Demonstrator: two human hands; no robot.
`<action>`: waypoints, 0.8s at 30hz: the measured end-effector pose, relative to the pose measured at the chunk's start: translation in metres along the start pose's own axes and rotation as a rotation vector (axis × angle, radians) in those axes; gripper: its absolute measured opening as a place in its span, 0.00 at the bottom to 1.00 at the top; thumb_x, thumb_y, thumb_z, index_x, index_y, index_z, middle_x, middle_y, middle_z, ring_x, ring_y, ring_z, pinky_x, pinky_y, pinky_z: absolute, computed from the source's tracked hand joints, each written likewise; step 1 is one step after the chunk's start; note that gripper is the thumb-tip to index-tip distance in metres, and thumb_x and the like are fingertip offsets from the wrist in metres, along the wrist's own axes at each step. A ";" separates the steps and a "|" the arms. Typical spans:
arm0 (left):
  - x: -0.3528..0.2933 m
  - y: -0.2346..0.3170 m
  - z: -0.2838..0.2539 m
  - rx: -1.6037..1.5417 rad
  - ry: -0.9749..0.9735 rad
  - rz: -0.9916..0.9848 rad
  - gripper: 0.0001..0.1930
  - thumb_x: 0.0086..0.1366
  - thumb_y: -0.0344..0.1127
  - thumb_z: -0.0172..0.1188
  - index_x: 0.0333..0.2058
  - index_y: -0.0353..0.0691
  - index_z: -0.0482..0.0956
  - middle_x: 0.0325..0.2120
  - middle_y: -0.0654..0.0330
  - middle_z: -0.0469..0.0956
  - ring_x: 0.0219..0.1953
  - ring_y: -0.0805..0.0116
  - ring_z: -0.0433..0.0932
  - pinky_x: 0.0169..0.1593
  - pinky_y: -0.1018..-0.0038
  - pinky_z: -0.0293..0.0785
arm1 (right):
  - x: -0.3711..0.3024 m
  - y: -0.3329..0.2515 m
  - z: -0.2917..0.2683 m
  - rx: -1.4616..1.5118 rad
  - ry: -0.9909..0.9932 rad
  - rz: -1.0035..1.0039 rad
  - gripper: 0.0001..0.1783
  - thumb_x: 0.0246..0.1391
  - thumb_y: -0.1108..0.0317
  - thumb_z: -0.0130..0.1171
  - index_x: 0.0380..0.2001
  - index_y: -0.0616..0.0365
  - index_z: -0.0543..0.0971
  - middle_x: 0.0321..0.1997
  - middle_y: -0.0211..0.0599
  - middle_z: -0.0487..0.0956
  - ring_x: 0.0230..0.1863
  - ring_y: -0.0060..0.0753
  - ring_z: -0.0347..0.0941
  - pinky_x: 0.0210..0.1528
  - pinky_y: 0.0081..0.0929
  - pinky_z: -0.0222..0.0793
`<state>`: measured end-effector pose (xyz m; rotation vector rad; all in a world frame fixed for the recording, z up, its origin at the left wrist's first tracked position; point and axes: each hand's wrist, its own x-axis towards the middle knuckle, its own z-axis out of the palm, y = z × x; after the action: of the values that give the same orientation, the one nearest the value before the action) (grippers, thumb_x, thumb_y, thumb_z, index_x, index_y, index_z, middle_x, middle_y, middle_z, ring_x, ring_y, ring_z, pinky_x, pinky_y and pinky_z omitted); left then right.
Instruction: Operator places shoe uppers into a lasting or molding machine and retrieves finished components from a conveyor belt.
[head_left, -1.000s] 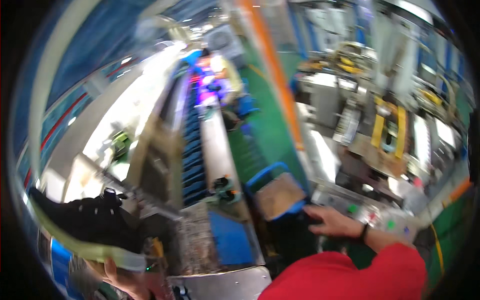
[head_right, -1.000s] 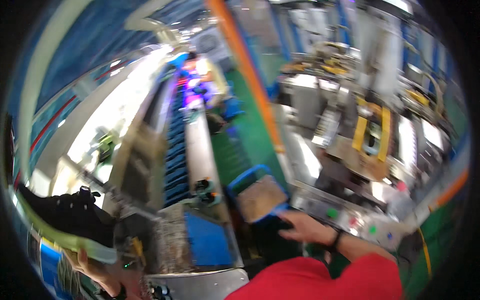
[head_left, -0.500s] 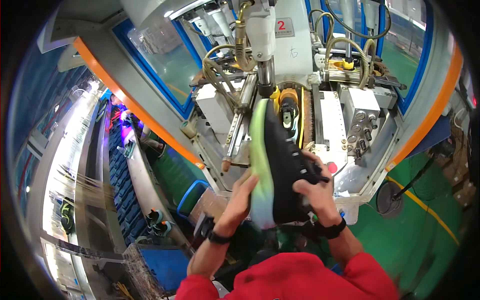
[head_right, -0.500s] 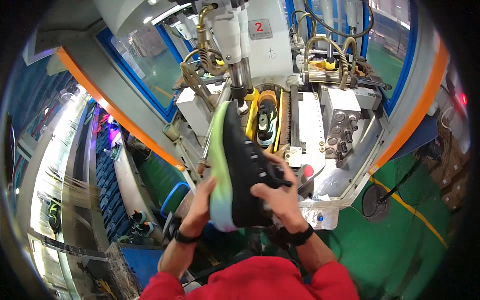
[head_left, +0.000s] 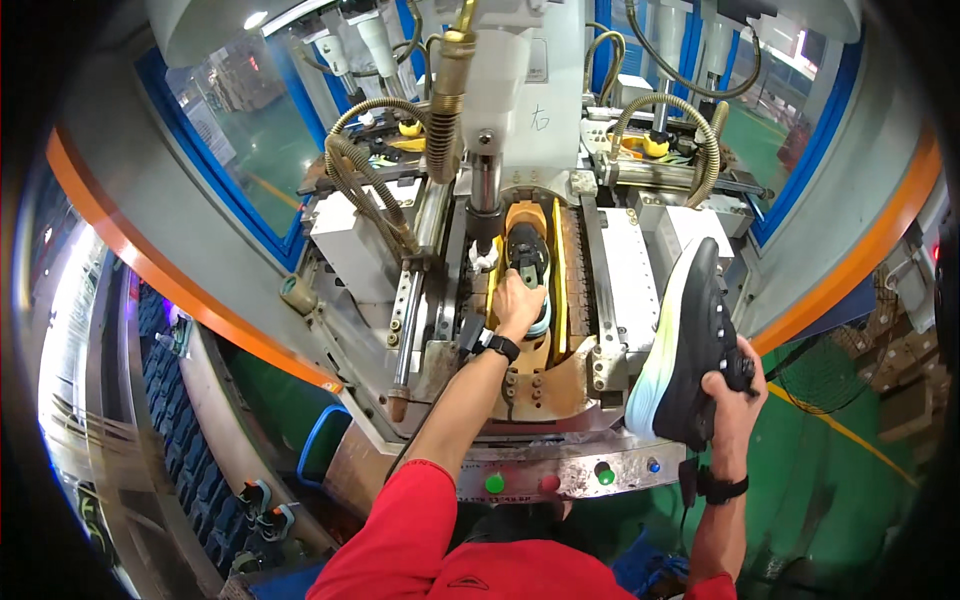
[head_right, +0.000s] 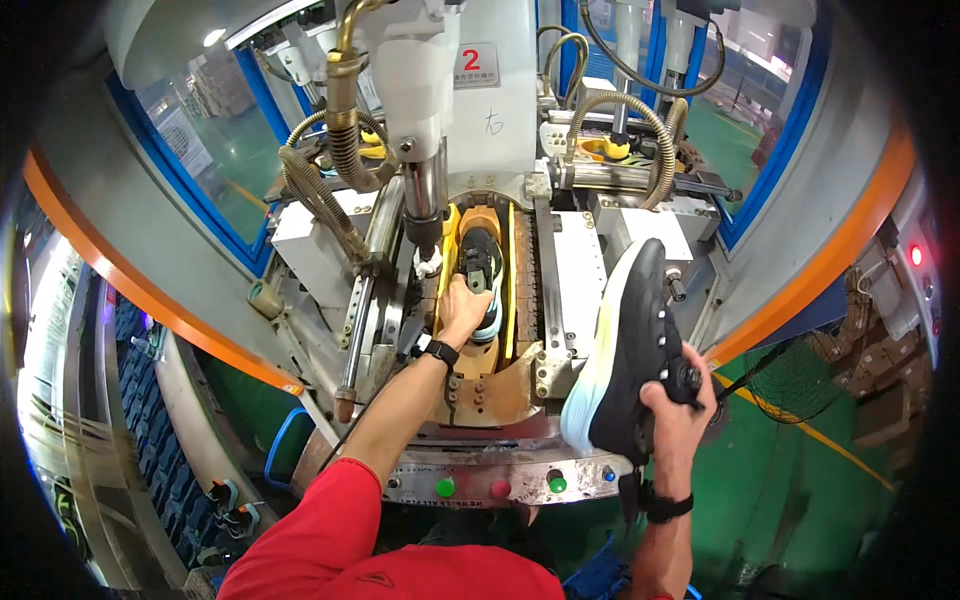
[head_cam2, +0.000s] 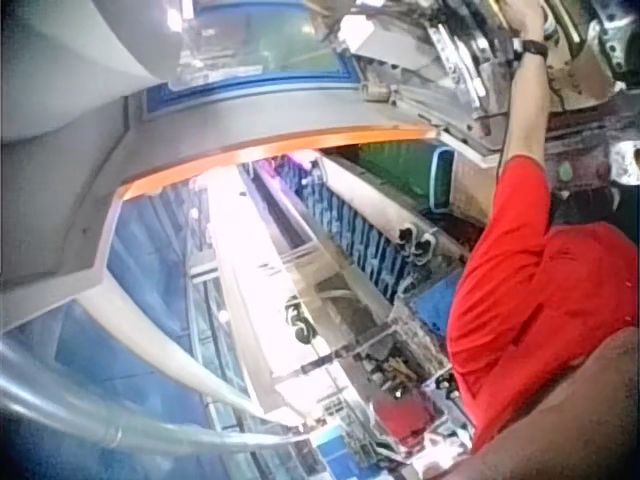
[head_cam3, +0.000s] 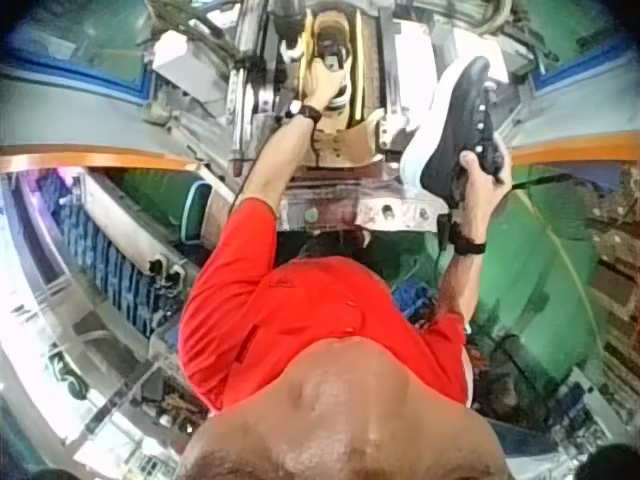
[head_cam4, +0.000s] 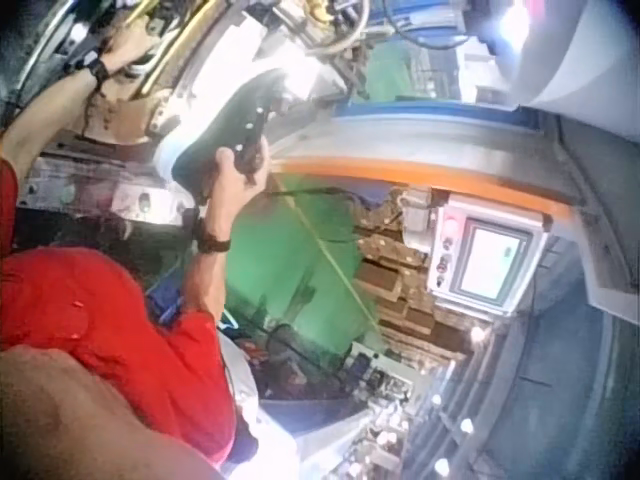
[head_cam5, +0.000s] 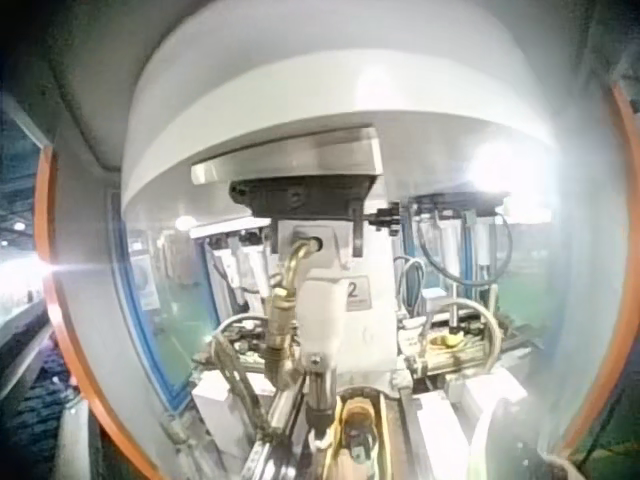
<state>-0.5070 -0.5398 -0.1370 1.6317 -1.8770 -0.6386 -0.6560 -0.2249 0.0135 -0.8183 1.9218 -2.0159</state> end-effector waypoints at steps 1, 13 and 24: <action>0.001 0.001 -0.002 -0.064 -0.017 -0.025 0.25 0.46 0.41 0.63 0.40 0.28 0.78 0.36 0.37 0.80 0.39 0.41 0.80 0.44 0.58 0.77 | 0.012 0.003 0.006 -0.045 -0.001 -0.048 0.30 0.37 0.76 0.60 0.51 0.67 0.75 0.43 0.32 0.76 0.42 0.23 0.72 0.48 0.21 0.69; -0.142 -0.051 -0.189 -1.222 -0.304 -0.493 0.10 0.58 0.28 0.61 0.38 0.31 0.81 0.32 0.64 0.80 0.35 0.76 0.77 0.39 0.79 0.72 | 0.179 0.023 0.217 -0.789 -0.435 -0.023 0.34 0.26 0.56 0.72 0.37 0.71 0.80 0.36 0.51 0.83 0.40 0.44 0.81 0.46 0.33 0.76; -0.322 -0.092 -0.351 -1.057 0.340 -0.399 0.21 0.53 0.32 0.59 0.45 0.25 0.74 0.36 0.55 0.80 0.34 0.68 0.81 0.42 0.75 0.77 | 0.098 0.160 0.345 -1.105 -0.496 -0.246 0.23 0.39 0.66 0.67 0.39 0.65 0.73 0.38 0.57 0.81 0.41 0.52 0.81 0.43 0.40 0.77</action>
<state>-0.1681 -0.2304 0.0206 1.2387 -0.7021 -1.1635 -0.5812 -0.5834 -0.1269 -1.6259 2.5756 -0.5253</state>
